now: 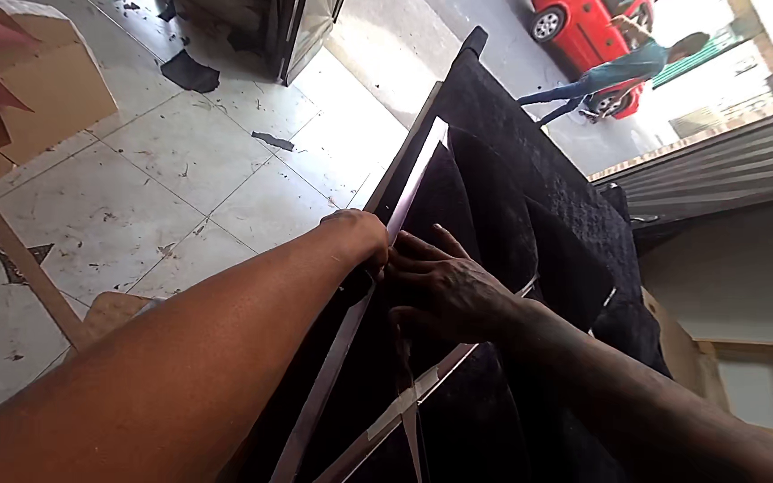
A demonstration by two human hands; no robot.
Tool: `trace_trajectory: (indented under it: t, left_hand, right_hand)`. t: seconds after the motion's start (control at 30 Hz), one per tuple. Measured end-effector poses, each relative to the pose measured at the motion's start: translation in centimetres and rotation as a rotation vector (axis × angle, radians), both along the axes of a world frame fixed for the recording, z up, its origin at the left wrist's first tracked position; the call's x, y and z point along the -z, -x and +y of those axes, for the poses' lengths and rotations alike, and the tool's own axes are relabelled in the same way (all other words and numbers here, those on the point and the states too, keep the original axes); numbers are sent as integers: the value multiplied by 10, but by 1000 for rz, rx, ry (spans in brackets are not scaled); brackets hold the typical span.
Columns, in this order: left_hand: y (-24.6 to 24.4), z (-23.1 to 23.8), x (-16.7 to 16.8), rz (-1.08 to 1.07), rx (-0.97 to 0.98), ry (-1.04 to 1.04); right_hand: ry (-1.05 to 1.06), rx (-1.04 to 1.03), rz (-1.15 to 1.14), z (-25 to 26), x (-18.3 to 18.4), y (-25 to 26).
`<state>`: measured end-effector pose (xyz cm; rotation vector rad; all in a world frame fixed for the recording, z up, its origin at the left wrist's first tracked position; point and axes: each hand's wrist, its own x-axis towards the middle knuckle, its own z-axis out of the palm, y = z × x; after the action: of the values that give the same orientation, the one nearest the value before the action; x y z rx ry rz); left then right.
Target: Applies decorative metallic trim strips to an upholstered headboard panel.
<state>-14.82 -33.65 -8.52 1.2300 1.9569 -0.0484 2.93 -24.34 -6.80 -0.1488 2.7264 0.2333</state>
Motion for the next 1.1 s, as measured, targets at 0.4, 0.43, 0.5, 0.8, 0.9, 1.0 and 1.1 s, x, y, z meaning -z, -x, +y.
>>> trace_trajectory:
  t: [0.4,0.43,0.5,0.8,0.9,1.0,1.1]
  left_hand:
    - [13,4,8,-67,42,-55]
    - [21,9,29,-67,115,-161]
    - [25,24,63,-21,218,-355]
    - [2,27,-4,60,109,85]
    - [-3,28,-11,99,102,84]
    - [-11,18,-14,122,27,69]
    - [-21,8,-10,179,-74,27]
  right_hand:
    - [119,-9,49,11,3,4]
    - [111,-2,35,11,4,4]
    - [86,-8,15,13,-3,1]
    - [72,-22,-45,19,4,0]
    - [40,34,-55,12,-1,3]
    - [-8,116,-87,-1,-5,4]
    - [-15,237,48,-30,-11,-16]
